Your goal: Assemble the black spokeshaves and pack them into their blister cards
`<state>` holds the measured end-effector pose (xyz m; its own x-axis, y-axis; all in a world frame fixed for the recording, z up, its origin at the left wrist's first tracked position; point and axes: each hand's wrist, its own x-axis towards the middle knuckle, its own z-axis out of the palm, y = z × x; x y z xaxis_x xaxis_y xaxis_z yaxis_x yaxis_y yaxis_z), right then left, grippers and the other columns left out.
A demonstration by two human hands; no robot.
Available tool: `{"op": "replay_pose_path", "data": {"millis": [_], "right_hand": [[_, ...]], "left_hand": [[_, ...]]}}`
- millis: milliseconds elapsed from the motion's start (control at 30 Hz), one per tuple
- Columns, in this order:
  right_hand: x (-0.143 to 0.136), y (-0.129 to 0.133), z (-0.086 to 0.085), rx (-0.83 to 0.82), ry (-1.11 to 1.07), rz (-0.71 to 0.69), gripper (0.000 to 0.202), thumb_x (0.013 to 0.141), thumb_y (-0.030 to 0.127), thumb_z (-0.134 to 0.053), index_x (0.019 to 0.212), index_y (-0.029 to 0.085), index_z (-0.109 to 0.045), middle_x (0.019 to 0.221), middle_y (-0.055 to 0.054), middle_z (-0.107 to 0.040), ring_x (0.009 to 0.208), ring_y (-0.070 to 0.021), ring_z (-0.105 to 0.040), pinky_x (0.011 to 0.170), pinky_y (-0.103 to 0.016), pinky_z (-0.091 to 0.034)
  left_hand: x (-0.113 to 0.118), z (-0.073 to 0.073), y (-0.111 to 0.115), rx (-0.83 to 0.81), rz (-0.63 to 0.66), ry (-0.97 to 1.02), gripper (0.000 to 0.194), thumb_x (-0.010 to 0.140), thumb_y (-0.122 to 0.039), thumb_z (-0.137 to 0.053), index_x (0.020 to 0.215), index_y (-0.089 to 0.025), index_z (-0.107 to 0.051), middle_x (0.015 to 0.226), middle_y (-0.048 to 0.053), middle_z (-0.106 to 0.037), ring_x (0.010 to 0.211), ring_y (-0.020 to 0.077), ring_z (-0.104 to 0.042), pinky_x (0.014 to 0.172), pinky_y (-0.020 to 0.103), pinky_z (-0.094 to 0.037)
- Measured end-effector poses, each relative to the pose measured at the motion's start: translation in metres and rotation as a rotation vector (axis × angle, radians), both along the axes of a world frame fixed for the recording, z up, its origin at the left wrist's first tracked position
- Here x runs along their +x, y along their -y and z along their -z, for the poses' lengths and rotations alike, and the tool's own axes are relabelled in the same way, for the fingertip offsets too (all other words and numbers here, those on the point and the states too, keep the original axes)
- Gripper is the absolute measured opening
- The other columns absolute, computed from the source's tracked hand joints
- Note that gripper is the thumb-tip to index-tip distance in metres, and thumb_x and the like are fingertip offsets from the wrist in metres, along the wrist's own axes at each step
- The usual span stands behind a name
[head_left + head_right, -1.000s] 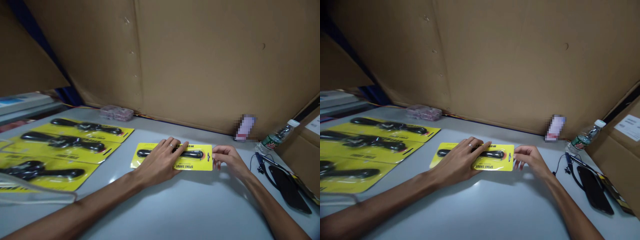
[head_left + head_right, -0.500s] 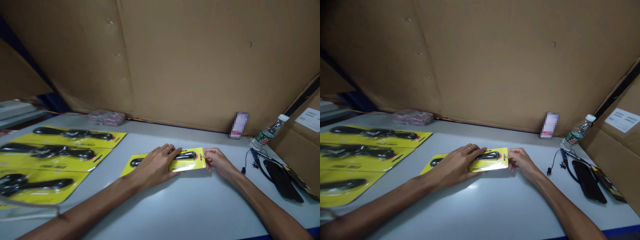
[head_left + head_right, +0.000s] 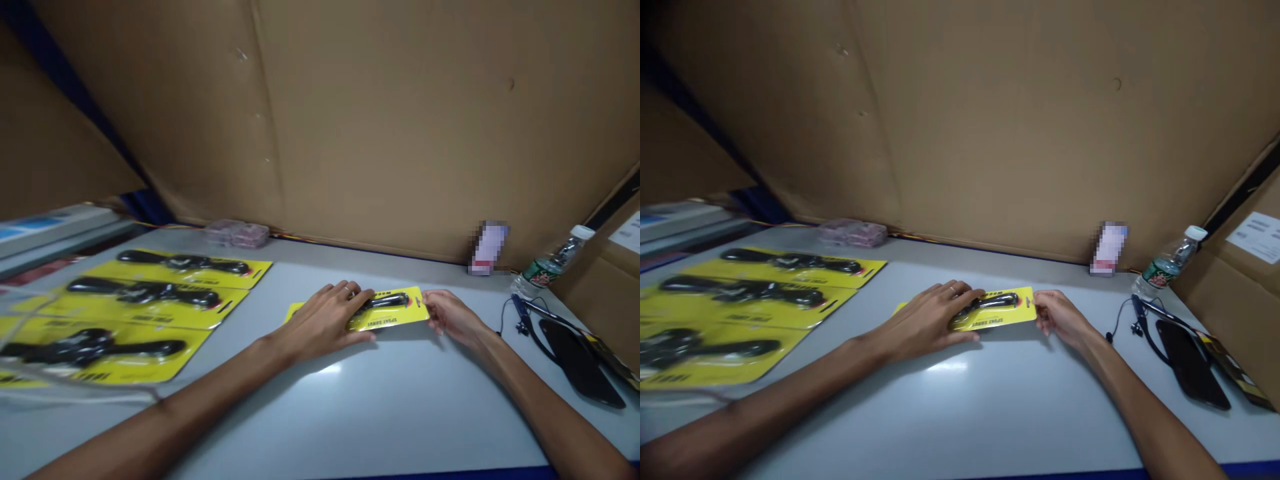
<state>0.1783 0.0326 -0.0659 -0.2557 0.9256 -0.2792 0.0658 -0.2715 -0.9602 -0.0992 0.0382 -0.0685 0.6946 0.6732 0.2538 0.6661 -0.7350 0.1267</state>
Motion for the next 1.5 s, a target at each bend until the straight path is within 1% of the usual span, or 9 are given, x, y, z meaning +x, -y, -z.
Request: {"op": "replay_pose_path", "data": {"millis": [167, 333, 600, 733, 867, 967, 1067, 1300, 1500], "right_hand": [[0.003, -0.001, -0.003, -0.025, 0.006, -0.015, 0.018, 0.068, 0.035, -0.066, 0.073, 0.019, -0.06, 0.054, 0.005, -0.054, 0.04, -0.0068, -0.045, 0.031, -0.017, -0.029], [0.0, -0.002, 0.0, 0.01, 0.026, 0.027, 0.015, 0.07, 0.033, -0.064, 0.07, 0.019, -0.058, 0.053, 0.006, -0.051, 0.041, -0.0054, -0.04, 0.032, -0.016, -0.027], [0.006, -0.004, -0.001, 0.037, 0.066, 0.018, 0.015, 0.07, 0.034, -0.063, 0.066, 0.02, -0.058, 0.051, 0.006, -0.048, 0.041, -0.0064, -0.039, 0.032, -0.018, -0.031], [0.011, -0.004, 0.001, 0.035, 0.081, -0.025, 0.016, 0.07, 0.032, -0.064, 0.063, 0.02, -0.056, 0.049, 0.005, -0.049, 0.04, -0.007, -0.041, 0.033, -0.018, -0.034], [0.016, -0.007, 0.004, 0.029, 0.077, -0.046, 0.016, 0.071, 0.033, -0.067, 0.067, 0.02, -0.058, 0.049, 0.005, -0.051, 0.041, -0.0076, -0.043, 0.035, -0.019, -0.037], [0.017, -0.009, 0.003, 0.033, 0.07, -0.049, 0.017, 0.069, 0.034, -0.07, 0.068, 0.02, -0.06, 0.05, 0.005, -0.051, 0.041, -0.0072, -0.042, 0.035, -0.019, -0.036], [0.017, -0.009, 0.0, 0.032, 0.065, -0.051, 0.017, 0.069, 0.033, -0.07, 0.067, 0.019, -0.061, 0.05, 0.005, -0.051, 0.042, -0.007, -0.041, 0.035, -0.018, -0.035], [0.016, -0.007, -0.002, 0.012, 0.07, -0.04, 0.02, 0.064, 0.034, -0.073, 0.068, 0.017, -0.062, 0.049, 0.005, -0.049, 0.041, -0.0067, -0.038, 0.033, -0.019, -0.036], [0.017, -0.006, -0.004, 0.012, 0.077, -0.033, 0.021, 0.064, 0.035, -0.073, 0.068, 0.017, -0.061, 0.05, 0.006, -0.048, 0.042, -0.0062, -0.037, 0.034, -0.018, -0.038]], "left_hand": [[-0.001, 0.0, 0.0, 0.018, 0.004, -0.025, 0.063, 0.094, -0.067, -0.05, 0.134, -0.018, -0.051, 0.116, 0.014, -0.062, 0.1, 0.0298, -0.06, 0.087, 0.047, -0.052], [-0.001, 0.0, -0.001, 0.034, 0.007, -0.04, 0.065, 0.093, -0.071, -0.048, 0.134, -0.021, -0.053, 0.111, 0.012, -0.062, 0.091, 0.0268, -0.06, 0.084, 0.045, -0.052], [0.0, -0.003, 0.0, 0.031, 0.002, -0.061, 0.064, 0.093, -0.066, -0.055, 0.136, -0.019, -0.051, 0.113, 0.014, -0.061, 0.096, 0.0277, -0.06, 0.086, 0.044, -0.051], [0.0, -0.004, 0.0, 0.031, -0.008, -0.098, 0.063, 0.092, -0.069, -0.054, 0.134, -0.022, -0.051, 0.112, 0.012, -0.061, 0.099, 0.0271, -0.06, 0.087, 0.042, -0.05], [-0.002, -0.001, -0.003, 0.052, -0.006, -0.079, 0.064, 0.091, -0.071, -0.052, 0.133, -0.023, -0.052, 0.109, 0.01, -0.061, 0.101, 0.0273, -0.058, 0.086, 0.042, -0.049], [-0.002, 0.001, -0.004, 0.063, 0.002, -0.072, 0.065, 0.092, -0.073, -0.049, 0.133, -0.023, -0.052, 0.108, 0.01, -0.062, 0.102, 0.0278, -0.057, 0.086, 0.042, -0.048], [-0.001, 0.0, -0.004, 0.061, 0.0, -0.088, 0.064, 0.092, -0.072, -0.05, 0.133, -0.023, -0.052, 0.109, 0.01, -0.062, 0.1, 0.0275, -0.058, 0.086, 0.042, -0.048], [0.0, -0.003, -0.003, 0.052, 0.002, -0.114, 0.062, 0.093, -0.069, -0.05, 0.133, -0.022, -0.053, 0.109, 0.011, -0.062, 0.098, 0.0283, -0.059, 0.084, 0.042, -0.048], [-0.001, -0.001, -0.002, 0.072, 0.009, -0.1, 0.062, 0.093, -0.069, -0.051, 0.133, -0.022, -0.052, 0.109, 0.011, -0.062, 0.097, 0.0281, -0.059, 0.083, 0.041, -0.048]]}}
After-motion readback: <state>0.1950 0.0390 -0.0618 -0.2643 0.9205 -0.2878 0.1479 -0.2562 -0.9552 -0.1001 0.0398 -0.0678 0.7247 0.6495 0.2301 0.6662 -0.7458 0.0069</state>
